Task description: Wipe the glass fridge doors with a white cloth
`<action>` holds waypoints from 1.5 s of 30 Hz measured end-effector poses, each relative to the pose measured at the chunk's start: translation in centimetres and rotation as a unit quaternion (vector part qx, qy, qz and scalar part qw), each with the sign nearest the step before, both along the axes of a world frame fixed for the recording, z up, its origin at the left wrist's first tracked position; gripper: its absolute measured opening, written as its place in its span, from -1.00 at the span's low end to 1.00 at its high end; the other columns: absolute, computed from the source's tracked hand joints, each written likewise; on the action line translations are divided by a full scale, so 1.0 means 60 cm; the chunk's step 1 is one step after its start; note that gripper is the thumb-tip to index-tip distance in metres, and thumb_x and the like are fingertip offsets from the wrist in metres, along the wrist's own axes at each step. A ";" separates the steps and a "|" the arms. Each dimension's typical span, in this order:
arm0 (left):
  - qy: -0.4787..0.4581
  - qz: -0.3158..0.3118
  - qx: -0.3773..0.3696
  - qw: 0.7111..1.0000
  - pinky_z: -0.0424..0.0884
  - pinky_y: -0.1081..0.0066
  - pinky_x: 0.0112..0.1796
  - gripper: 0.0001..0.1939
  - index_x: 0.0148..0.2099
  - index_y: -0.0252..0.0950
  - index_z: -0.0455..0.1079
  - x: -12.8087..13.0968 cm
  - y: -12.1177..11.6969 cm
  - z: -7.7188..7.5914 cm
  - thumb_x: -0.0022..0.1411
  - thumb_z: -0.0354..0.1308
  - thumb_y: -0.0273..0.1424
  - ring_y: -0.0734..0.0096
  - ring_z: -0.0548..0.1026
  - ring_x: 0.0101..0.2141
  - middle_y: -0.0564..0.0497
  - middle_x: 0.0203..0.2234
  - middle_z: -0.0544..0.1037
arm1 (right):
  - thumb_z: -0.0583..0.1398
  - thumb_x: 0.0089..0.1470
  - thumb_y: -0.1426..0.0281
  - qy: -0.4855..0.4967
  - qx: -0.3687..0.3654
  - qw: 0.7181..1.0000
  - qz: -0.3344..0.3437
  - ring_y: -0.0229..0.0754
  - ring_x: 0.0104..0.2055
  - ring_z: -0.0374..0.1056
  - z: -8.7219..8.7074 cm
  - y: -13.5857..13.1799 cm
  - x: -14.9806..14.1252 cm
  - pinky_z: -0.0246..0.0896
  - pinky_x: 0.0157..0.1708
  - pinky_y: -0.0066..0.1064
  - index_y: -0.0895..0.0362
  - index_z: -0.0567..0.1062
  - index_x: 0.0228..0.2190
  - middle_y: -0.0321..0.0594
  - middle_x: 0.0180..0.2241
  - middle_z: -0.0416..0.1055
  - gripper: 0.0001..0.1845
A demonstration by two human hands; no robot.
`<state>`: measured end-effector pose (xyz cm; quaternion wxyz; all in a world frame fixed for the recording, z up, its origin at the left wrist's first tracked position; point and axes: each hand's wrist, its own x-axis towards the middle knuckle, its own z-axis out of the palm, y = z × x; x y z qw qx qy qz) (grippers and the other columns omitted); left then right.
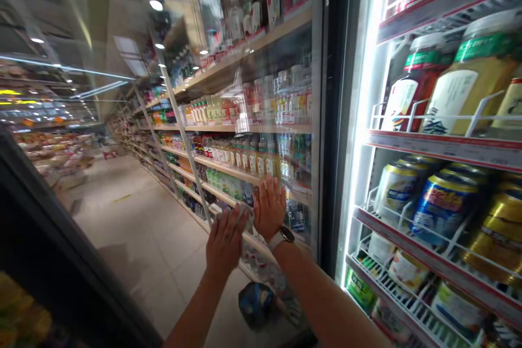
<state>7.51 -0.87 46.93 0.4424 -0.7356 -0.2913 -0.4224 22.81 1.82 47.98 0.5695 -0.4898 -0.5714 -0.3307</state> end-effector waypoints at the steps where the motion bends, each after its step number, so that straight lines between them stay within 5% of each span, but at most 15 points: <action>1: -0.007 -0.001 0.005 1.000 -0.13 0.23 0.33 -0.38 0.40 -0.23 -0.02 0.006 0.006 0.038 0.33 -0.04 -0.53 0.29 -0.03 0.35 -0.07 0.28 0.21 | -0.06 0.21 0.41 0.006 -0.005 1.000 -0.001 0.05 0.38 -0.06 0.000 0.001 -0.001 -0.13 0.27 0.05 0.20 0.02 0.33 0.05 0.29 0.15 -0.33; 5: -0.085 -0.016 -0.017 0.996 -0.08 0.04 0.32 -0.36 0.41 -0.18 -0.07 0.032 0.028 0.176 0.34 -0.05 -0.46 0.14 -0.10 0.36 -0.05 0.36 0.04 | -0.06 0.21 0.41 0.003 -0.003 1.000 -0.003 0.05 0.38 -0.07 0.000 0.003 -0.004 -0.15 0.28 0.04 0.21 0.02 0.33 0.06 0.28 0.16 -0.33; 8: -0.102 -0.040 -0.024 0.994 -0.09 0.05 0.33 -0.38 0.42 -0.20 -0.08 0.048 0.036 0.194 0.36 -0.08 -0.43 0.15 -0.08 0.36 -0.06 0.35 0.06 | -0.06 0.21 0.41 -0.001 -0.002 1.000 -0.009 0.03 0.38 -0.08 0.000 0.004 -0.002 -0.15 0.28 0.03 0.21 0.01 0.33 0.05 0.29 0.16 -0.33; 11: -0.069 -0.044 0.008 0.997 -0.05 0.14 0.32 -0.40 0.41 -0.22 -0.06 0.048 0.037 0.127 0.37 -0.08 -0.43 0.21 -0.01 0.35 -0.07 0.31 0.17 | -0.03 0.19 0.40 -0.002 -0.012 1.000 -0.014 0.05 0.39 -0.10 -0.001 0.005 0.000 -0.13 0.28 0.04 0.20 0.03 0.33 0.04 0.30 0.14 -0.31; 17: -0.011 -0.008 0.004 1.000 -0.08 0.23 0.33 -0.40 0.39 -0.25 0.01 -0.010 0.014 -0.075 0.34 -0.02 -0.46 0.27 0.03 0.33 -0.09 0.19 0.36 | -0.05 0.18 0.39 -0.003 -0.011 1.000 -0.025 0.06 0.39 -0.10 -0.001 0.006 0.000 -0.12 0.27 0.06 0.20 0.06 0.32 0.06 0.30 0.12 -0.32; 20: 0.023 -0.005 -0.015 1.000 -0.12 0.29 0.33 -0.36 0.40 -0.19 -0.01 -0.039 0.001 -0.107 0.32 0.00 -0.53 0.35 0.13 0.30 -0.04 0.13 0.44 | -0.07 0.19 0.39 -0.006 0.003 1.000 -0.026 0.06 0.38 -0.08 -0.001 0.007 0.001 -0.10 0.27 0.05 0.22 0.04 0.33 0.07 0.30 0.12 -0.32; 23: 0.028 0.011 -0.018 0.999 -0.19 0.29 0.34 -0.35 0.39 -0.13 0.01 -0.048 0.001 -0.050 0.31 0.01 -0.54 0.38 0.09 0.31 0.00 0.19 0.37 | -0.07 0.21 0.38 -0.016 0.014 0.999 -0.024 0.05 0.38 -0.07 -0.001 0.007 0.004 -0.09 0.27 0.05 0.23 -0.02 0.34 0.09 0.30 0.11 -0.31; 28: -0.115 -0.009 -0.041 0.992 -0.20 -0.01 0.34 -0.38 0.41 -0.16 -0.04 -0.049 0.022 0.161 0.35 -0.02 -0.38 0.15 -0.19 0.37 -0.04 0.38 -0.03 | -0.11 0.24 0.37 -0.017 0.018 0.999 -0.031 0.03 0.39 -0.10 0.000 0.008 0.003 -0.09 0.27 0.06 0.21 -0.06 0.35 0.08 0.30 0.12 -0.32; 31: -0.164 -0.038 -0.069 0.983 -0.25 -0.05 0.34 -0.41 0.41 -0.27 -0.05 -0.055 0.037 0.236 0.39 -0.13 -0.30 0.18 -0.28 0.38 -0.05 0.40 -0.07 | -0.13 0.25 0.37 -0.014 0.018 0.999 -0.030 0.03 0.41 -0.16 -0.003 0.011 0.004 -0.13 0.29 0.10 0.22 -0.05 0.34 0.10 0.30 0.11 -0.34; 33: -0.160 -0.048 -0.083 0.982 -0.28 -0.02 0.34 -0.43 0.40 -0.31 -0.01 -0.058 0.043 0.237 0.41 -0.21 -0.26 0.24 -0.22 0.38 -0.07 0.38 0.01 | -0.13 0.26 0.36 -0.017 0.017 0.999 -0.029 0.03 0.42 -0.22 -0.006 0.011 0.006 -0.17 0.30 0.11 0.23 -0.05 0.34 0.10 0.31 0.09 -0.34; 37: -0.152 -0.051 -0.107 0.981 -0.23 0.09 0.35 -0.42 0.37 -0.28 0.06 -0.064 0.042 0.177 0.42 -0.27 -0.18 0.30 -0.13 0.37 -0.10 0.34 0.14 | -0.14 0.27 0.42 -0.019 -0.053 0.998 -0.021 0.01 0.44 -0.30 0.009 -0.008 0.005 -0.28 0.33 0.14 0.22 -0.05 0.34 0.08 0.35 -0.01 -0.36; 42: -0.147 -0.044 -0.123 0.980 -0.21 0.05 0.34 -0.38 0.34 -0.36 0.12 -0.074 0.042 0.130 0.43 -0.34 -0.12 0.24 -0.12 0.37 -0.13 0.33 0.16 | -0.13 0.28 0.52 -0.221 -0.130 0.965 0.052 -0.18 0.43 -0.24 0.094 -0.039 -0.037 -0.32 0.39 -0.04 -0.02 -0.01 0.34 -0.26 0.37 -0.01 -0.36; 45: -0.162 -0.045 -0.137 0.976 -0.25 0.02 0.34 -0.35 0.32 -0.40 0.15 -0.082 0.047 0.107 0.43 -0.34 -0.08 0.21 -0.14 0.37 -0.14 0.33 0.16 | -0.16 0.32 0.48 -0.288 -0.143 0.944 0.070 -0.20 0.44 -0.27 0.134 -0.039 -0.068 -0.27 0.40 -0.07 0.00 0.01 0.33 -0.32 0.38 -0.06 -0.41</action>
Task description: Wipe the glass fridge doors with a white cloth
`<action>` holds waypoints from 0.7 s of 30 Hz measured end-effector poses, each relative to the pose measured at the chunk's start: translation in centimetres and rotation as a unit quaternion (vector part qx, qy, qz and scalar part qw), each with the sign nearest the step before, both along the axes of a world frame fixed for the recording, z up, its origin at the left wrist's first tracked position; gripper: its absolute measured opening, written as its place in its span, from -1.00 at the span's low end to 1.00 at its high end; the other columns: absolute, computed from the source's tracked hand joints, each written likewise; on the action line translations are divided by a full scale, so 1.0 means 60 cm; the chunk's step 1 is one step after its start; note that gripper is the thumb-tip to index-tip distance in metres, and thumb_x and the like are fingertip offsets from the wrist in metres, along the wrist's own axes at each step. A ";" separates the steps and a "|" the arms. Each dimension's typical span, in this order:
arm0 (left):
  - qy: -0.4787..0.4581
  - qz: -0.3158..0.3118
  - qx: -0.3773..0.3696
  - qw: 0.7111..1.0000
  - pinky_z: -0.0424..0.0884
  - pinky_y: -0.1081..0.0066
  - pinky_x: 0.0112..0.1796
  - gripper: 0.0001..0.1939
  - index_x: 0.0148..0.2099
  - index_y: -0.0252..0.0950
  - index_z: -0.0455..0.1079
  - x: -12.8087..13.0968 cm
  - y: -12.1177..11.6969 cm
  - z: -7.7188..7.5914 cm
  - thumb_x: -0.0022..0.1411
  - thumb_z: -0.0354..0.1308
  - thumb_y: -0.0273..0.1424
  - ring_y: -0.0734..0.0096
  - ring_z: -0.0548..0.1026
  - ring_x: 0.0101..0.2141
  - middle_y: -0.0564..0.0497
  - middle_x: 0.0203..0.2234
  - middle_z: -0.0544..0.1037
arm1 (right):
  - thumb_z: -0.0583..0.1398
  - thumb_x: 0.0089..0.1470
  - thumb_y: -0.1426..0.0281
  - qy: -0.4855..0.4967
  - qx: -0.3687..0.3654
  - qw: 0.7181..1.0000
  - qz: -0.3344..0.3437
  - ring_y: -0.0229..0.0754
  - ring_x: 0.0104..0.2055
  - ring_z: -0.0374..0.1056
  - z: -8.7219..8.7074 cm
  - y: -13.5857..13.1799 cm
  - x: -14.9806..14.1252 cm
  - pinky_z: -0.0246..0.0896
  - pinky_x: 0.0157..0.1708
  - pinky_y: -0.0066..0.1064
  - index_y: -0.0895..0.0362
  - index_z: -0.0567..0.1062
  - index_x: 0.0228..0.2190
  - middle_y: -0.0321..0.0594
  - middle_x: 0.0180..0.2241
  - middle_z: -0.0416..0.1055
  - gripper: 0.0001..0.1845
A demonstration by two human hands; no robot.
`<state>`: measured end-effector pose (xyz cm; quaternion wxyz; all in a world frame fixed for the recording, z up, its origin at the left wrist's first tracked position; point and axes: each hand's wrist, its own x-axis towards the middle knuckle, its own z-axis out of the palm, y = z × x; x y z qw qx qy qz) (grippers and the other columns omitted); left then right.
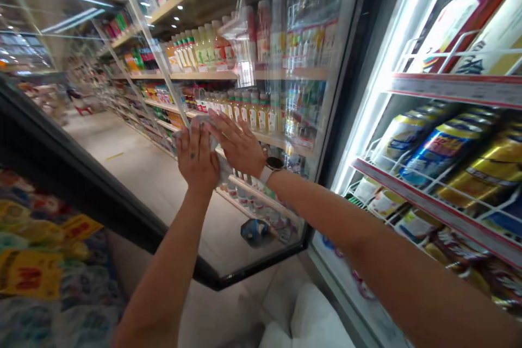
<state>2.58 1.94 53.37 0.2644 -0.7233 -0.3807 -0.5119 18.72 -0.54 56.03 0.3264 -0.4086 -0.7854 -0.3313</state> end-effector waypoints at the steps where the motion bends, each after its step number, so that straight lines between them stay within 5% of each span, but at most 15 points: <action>1: -0.009 0.000 -0.005 1.000 -0.25 0.01 0.34 -0.35 0.32 -0.40 0.16 -0.005 0.001 -0.014 0.42 -0.32 -0.08 0.20 -0.14 0.37 -0.17 0.32 0.17 | -0.16 0.32 0.47 -0.008 -0.005 1.000 0.000 -0.19 0.44 -0.28 0.006 0.001 -0.006 -0.26 0.40 -0.05 -0.02 0.00 0.33 -0.33 0.39 -0.08 -0.41; 6: -0.015 0.016 -0.032 0.999 -0.20 -0.03 0.32 -0.36 0.27 -0.42 0.25 -0.061 -0.014 -0.107 0.38 -0.23 -0.09 0.10 -0.06 0.36 -0.32 0.26 0.25 | -0.18 0.32 0.49 -0.019 -0.035 0.999 0.002 -0.13 0.44 -0.34 0.001 0.003 -0.009 -0.26 0.39 0.05 -0.06 -0.10 0.35 -0.39 0.40 -0.15 -0.38; 8: -0.006 0.035 -0.036 0.999 -0.18 -0.08 0.31 -0.37 0.26 -0.46 0.25 -0.085 -0.025 -0.117 0.38 -0.21 -0.11 0.06 -0.05 0.36 -0.36 0.26 0.23 | -0.20 0.32 0.48 -0.016 -0.029 0.999 0.005 -0.14 0.44 -0.34 -0.001 0.003 -0.006 -0.26 0.39 0.03 -0.03 -0.11 0.35 -0.38 0.40 -0.15 -0.38; 10: -0.010 0.063 -0.028 0.998 -0.20 -0.13 0.31 -0.37 0.29 -0.50 0.18 -0.103 -0.033 -0.089 0.39 -0.21 -0.15 0.04 -0.10 0.36 -0.33 0.31 0.13 | -0.19 0.34 0.42 -0.014 -0.022 1.000 0.010 -0.12 0.44 -0.33 -0.003 0.004 -0.004 -0.26 0.39 0.02 -0.03 -0.10 0.35 -0.37 0.40 -0.13 -0.41; 15: -0.070 0.125 0.026 0.989 -0.29 0.04 0.33 -0.36 0.41 -0.36 -0.11 -0.114 -0.035 0.073 0.44 -0.34 -0.10 0.19 -0.30 0.37 0.05 0.41 -0.20 | -0.07 0.32 0.26 0.006 0.004 0.999 0.048 0.00 0.44 -0.33 -0.014 0.016 -0.008 -0.33 0.38 0.07 0.02 -0.04 0.35 -0.28 0.40 -0.10 -0.38; 17: -0.071 0.138 0.041 0.987 -0.22 0.08 0.34 -0.35 0.42 -0.32 -0.14 -0.111 -0.030 0.109 0.43 -0.33 -0.08 0.26 -0.26 0.38 0.05 0.41 -0.19 | -0.03 0.30 0.28 0.018 0.011 0.998 0.061 0.02 0.44 -0.32 -0.020 0.020 -0.010 -0.35 0.38 0.08 0.03 -0.04 0.35 -0.25 0.40 -0.10 -0.35; 19: -0.051 0.139 0.052 0.988 -0.17 0.05 0.33 -0.35 0.41 -0.36 -0.08 -0.107 -0.024 0.101 0.42 -0.27 -0.10 0.24 -0.21 0.38 -0.09 0.39 -0.08 | -0.01 0.29 0.30 0.028 0.020 0.997 0.068 0.02 0.44 -0.31 -0.025 0.022 -0.012 -0.36 0.37 0.08 0.04 -0.04 0.35 -0.22 0.39 -0.09 -0.34; 21: -0.015 0.134 0.063 0.989 -0.11 0.03 0.32 -0.40 0.38 -0.37 0.03 -0.105 -0.021 0.048 0.42 -0.24 -0.19 0.21 -0.15 0.37 -0.18 0.35 0.07 | 0.00 0.29 0.31 0.034 0.034 0.996 0.068 0.02 0.44 -0.29 -0.029 0.022 -0.014 -0.37 0.37 0.06 0.04 -0.03 0.35 -0.21 0.39 -0.08 -0.35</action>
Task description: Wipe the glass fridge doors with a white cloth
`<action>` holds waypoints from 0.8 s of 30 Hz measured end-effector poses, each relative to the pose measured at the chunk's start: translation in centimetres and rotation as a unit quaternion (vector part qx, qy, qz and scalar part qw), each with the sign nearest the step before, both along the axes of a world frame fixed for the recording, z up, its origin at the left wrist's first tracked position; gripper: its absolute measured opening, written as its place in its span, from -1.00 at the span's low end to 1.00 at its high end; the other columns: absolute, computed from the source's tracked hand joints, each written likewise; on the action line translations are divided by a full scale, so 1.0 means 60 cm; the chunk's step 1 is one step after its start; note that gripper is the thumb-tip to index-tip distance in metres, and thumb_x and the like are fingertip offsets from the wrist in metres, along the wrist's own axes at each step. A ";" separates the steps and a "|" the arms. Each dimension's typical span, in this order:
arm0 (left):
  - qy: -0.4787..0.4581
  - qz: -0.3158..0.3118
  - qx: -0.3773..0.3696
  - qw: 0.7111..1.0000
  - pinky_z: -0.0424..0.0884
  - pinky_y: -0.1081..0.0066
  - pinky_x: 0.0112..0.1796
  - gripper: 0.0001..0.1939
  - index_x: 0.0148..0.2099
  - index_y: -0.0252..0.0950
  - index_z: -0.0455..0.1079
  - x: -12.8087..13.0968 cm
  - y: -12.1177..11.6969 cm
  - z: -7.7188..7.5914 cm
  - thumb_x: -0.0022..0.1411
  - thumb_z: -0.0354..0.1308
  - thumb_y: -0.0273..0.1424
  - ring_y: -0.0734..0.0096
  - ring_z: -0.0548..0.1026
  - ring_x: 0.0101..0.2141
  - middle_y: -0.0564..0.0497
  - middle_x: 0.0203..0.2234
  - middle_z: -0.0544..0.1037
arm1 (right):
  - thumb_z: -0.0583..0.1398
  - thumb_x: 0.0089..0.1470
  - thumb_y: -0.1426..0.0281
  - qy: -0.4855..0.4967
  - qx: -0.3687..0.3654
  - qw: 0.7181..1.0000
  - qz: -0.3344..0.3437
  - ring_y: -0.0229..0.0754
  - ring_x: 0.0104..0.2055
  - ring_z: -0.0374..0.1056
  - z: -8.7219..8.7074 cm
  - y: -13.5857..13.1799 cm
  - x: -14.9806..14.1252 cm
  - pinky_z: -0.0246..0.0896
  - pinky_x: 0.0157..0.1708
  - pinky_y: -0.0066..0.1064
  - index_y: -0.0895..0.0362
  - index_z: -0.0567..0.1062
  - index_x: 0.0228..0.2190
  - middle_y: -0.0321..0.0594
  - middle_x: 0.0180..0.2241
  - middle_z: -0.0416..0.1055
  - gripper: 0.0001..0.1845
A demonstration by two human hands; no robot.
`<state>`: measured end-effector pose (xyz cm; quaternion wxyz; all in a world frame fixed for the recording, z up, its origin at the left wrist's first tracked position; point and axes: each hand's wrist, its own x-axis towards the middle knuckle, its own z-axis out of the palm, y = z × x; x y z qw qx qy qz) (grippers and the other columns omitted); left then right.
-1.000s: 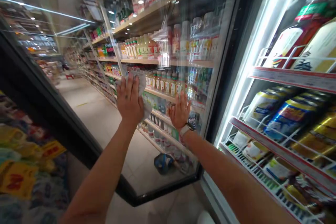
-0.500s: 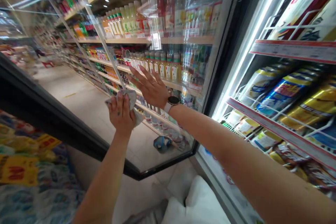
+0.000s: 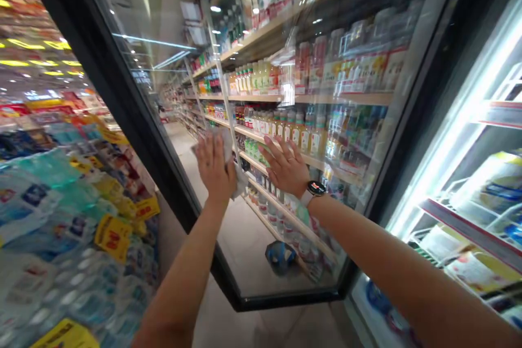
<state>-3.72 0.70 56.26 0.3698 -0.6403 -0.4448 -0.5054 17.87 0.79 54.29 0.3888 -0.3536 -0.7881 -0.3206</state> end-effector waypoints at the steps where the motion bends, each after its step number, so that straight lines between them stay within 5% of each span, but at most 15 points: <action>1: 0.028 -0.004 0.005 1.000 -0.06 0.05 0.31 -0.43 0.36 -0.37 0.08 -0.001 0.000 -0.039 0.41 -0.21 -0.24 0.20 -0.12 0.37 -0.20 0.33 0.14 | -0.01 0.29 0.31 0.002 0.006 1.000 -0.002 0.02 0.44 -0.29 -0.002 0.000 -0.001 -0.37 0.37 0.05 0.05 -0.02 0.35 -0.21 0.39 -0.08 -0.35; 5: 0.176 0.007 0.003 0.984 0.06 0.09 0.28 -0.49 0.31 -0.32 0.21 -0.022 -0.016 -0.214 0.37 -0.14 -0.37 0.15 0.10 0.32 -0.21 0.18 0.39 | 0.00 0.28 0.31 0.005 0.027 1.000 -0.009 0.02 0.44 -0.27 -0.006 0.003 -0.005 -0.37 0.37 0.05 0.06 -0.02 0.35 -0.18 0.39 -0.07 -0.34; 8: 0.255 0.011 -0.010 0.967 0.10 0.18 0.26 -0.48 0.30 -0.22 0.23 -0.043 -0.026 -0.277 0.32 -0.10 -0.48 0.23 0.32 0.21 -0.12 0.10 0.48 | 0.02 0.27 0.33 0.003 0.055 0.998 -0.016 0.03 0.43 -0.23 -0.007 0.007 -0.008 -0.37 0.36 0.05 0.08 -0.01 0.34 -0.14 0.38 -0.04 -0.34; 11: 0.259 -0.003 -0.018 0.966 0.09 0.22 0.27 -0.41 0.34 -0.20 0.16 -0.047 -0.020 -0.230 0.28 -0.08 -0.54 0.27 0.32 0.21 -0.09 0.14 0.44 | 0.03 0.27 0.34 -0.002 0.066 0.997 -0.027 0.03 0.42 -0.21 -0.006 0.008 -0.011 -0.35 0.35 0.04 0.09 0.04 0.33 -0.11 0.37 -0.02 -0.35; 16: 0.107 -0.021 0.030 0.994 0.01 0.04 0.29 -0.40 0.39 -0.36 0.01 -0.013 0.007 -0.024 0.32 -0.10 -0.47 0.14 -0.05 0.36 -0.21 0.31 0.16 | 0.05 0.25 0.35 0.010 0.051 0.998 -0.042 0.02 0.42 -0.20 -0.004 0.003 -0.021 -0.32 0.35 0.02 0.09 0.13 0.30 -0.14 0.36 0.00 -0.39; 18: 0.071 -0.033 0.043 0.996 -0.02 0.03 0.30 -0.41 0.39 -0.35 0.01 0.001 0.013 0.028 0.34 -0.11 -0.43 0.17 -0.09 0.37 -0.20 0.33 0.12 | 0.04 0.26 0.33 0.030 0.049 0.997 -0.047 0.02 0.42 -0.19 -0.006 0.000 -0.029 -0.32 0.35 0.02 0.08 0.15 0.29 -0.14 0.36 0.02 -0.40; 21: 0.085 -0.043 0.051 0.994 -0.02 0.04 0.30 -0.43 0.38 -0.30 0.05 0.012 0.015 0.029 0.35 -0.11 -0.42 0.19 -0.04 0.36 -0.18 0.31 0.17 | 0.04 0.25 0.31 0.064 0.050 0.995 -0.057 0.04 0.41 -0.15 -0.012 -0.002 -0.040 -0.32 0.34 0.06 0.10 0.15 0.29 -0.10 0.35 0.05 -0.40; 24: 0.148 -0.047 0.052 0.987 0.05 0.09 0.28 -0.44 0.37 -0.28 0.09 0.012 0.008 -0.046 0.34 -0.09 -0.43 0.18 0.03 0.34 -0.16 0.27 0.25 | 0.04 0.24 0.32 0.073 0.046 0.994 -0.059 0.04 0.39 -0.10 -0.018 -0.001 -0.046 -0.31 0.34 0.06 0.08 0.16 0.29 -0.10 0.34 0.07 -0.39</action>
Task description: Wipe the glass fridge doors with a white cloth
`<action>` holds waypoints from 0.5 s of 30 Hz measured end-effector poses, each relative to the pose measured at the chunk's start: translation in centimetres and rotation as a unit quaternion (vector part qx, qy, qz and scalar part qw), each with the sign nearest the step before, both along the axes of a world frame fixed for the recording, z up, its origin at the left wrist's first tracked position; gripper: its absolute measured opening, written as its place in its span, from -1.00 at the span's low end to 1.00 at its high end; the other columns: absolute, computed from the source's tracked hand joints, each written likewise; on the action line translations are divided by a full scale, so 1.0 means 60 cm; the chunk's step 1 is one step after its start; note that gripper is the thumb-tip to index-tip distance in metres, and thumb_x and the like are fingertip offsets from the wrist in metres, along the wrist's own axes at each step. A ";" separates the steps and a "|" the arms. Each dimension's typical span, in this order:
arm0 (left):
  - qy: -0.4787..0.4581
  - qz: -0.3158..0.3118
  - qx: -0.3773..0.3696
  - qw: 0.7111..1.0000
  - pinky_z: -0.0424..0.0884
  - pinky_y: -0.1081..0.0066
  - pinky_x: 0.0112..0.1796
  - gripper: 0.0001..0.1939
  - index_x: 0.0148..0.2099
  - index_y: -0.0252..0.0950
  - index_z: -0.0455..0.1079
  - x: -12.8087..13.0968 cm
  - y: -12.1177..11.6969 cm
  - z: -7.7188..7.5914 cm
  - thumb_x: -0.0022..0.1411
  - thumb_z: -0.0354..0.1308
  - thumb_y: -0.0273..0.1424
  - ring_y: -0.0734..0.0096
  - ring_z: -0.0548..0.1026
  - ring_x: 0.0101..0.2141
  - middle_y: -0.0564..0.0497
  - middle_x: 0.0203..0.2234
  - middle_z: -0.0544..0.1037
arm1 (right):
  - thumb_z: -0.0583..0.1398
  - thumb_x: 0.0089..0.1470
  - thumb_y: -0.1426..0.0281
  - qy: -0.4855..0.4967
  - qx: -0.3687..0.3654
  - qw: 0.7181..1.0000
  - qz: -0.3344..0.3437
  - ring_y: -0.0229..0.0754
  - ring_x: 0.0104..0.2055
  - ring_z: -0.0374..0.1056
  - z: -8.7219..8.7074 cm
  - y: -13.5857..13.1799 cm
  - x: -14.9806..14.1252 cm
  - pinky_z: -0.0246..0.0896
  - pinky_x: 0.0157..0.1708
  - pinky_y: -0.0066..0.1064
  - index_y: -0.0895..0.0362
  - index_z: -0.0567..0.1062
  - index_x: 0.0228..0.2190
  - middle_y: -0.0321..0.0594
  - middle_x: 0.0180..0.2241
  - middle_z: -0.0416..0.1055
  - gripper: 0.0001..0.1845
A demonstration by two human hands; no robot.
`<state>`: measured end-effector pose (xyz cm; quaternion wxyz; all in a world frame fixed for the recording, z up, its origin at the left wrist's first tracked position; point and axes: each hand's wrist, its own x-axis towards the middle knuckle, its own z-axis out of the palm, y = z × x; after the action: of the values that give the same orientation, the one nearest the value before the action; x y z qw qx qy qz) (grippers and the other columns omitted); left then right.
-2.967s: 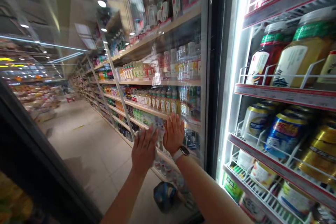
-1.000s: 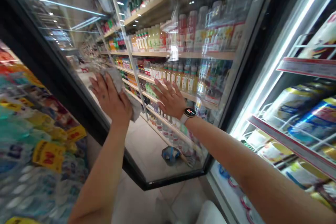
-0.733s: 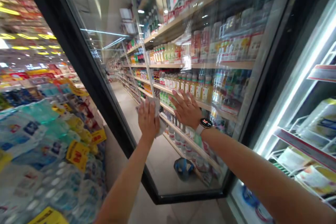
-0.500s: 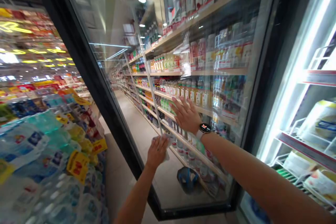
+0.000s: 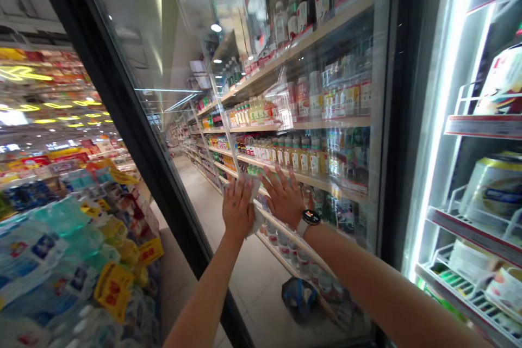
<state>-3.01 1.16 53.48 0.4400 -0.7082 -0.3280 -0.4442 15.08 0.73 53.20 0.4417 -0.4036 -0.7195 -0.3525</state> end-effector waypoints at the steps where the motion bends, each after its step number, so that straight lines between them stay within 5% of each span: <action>1: 0.021 -0.002 0.002 1.000 0.06 0.11 0.28 -0.45 0.36 -0.29 0.10 -0.002 -0.004 -0.033 0.34 -0.08 -0.44 0.18 0.05 0.34 -0.16 0.26 0.29 | 0.04 0.24 0.32 -0.001 0.000 1.000 0.001 0.03 0.39 -0.09 -0.001 0.001 0.000 -0.31 0.34 0.05 0.07 0.16 0.29 -0.11 0.34 0.07 -0.40; 4: 0.071 0.008 -0.007 0.997 0.08 0.17 0.26 -0.47 0.32 -0.27 0.19 -0.015 -0.017 -0.123 0.32 -0.07 -0.46 0.19 0.14 0.30 -0.13 0.18 0.40 | 0.02 0.26 0.33 0.001 0.002 1.000 0.003 0.00 0.39 -0.07 -0.004 0.004 0.001 -0.34 0.34 0.04 0.06 0.14 0.30 -0.13 0.33 0.10 -0.40; 7: 0.121 0.015 -0.021 0.992 0.08 0.25 0.26 -0.44 0.31 -0.21 0.21 -0.030 -0.023 -0.155 0.29 -0.06 -0.54 0.27 0.28 0.24 -0.08 0.12 0.47 | 0.01 0.27 0.33 0.007 0.014 1.000 0.006 -0.01 0.38 -0.06 -0.005 0.007 0.000 -0.35 0.35 0.03 0.06 0.12 0.31 -0.14 0.33 0.10 -0.40; 10: 0.108 0.020 -0.024 0.994 0.07 0.22 0.28 -0.38 0.37 -0.20 0.09 -0.040 -0.014 -0.099 0.28 -0.06 -0.56 0.28 0.22 0.27 -0.08 0.17 0.41 | 0.01 0.27 0.32 0.011 0.018 1.000 0.010 -0.01 0.38 -0.05 -0.007 0.010 -0.002 -0.33 0.35 0.02 0.06 0.09 0.31 -0.14 0.33 0.09 -0.39; 15: -0.102 0.027 -0.015 0.994 -0.07 0.01 0.32 -0.40 0.41 -0.27 -0.05 -0.030 0.011 0.080 0.36 -0.13 -0.42 0.15 -0.10 0.37 -0.15 0.35 0.07 | 0.02 0.27 0.31 0.016 0.007 1.000 0.014 -0.02 0.39 -0.06 -0.010 0.014 -0.005 -0.36 0.36 0.01 0.05 0.06 0.33 -0.17 0.34 0.06 -0.37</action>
<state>-4.80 1.83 58.26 0.4053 -0.6566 -0.3970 -0.4970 14.77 1.59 52.61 0.4612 -0.3961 -0.7150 -0.3452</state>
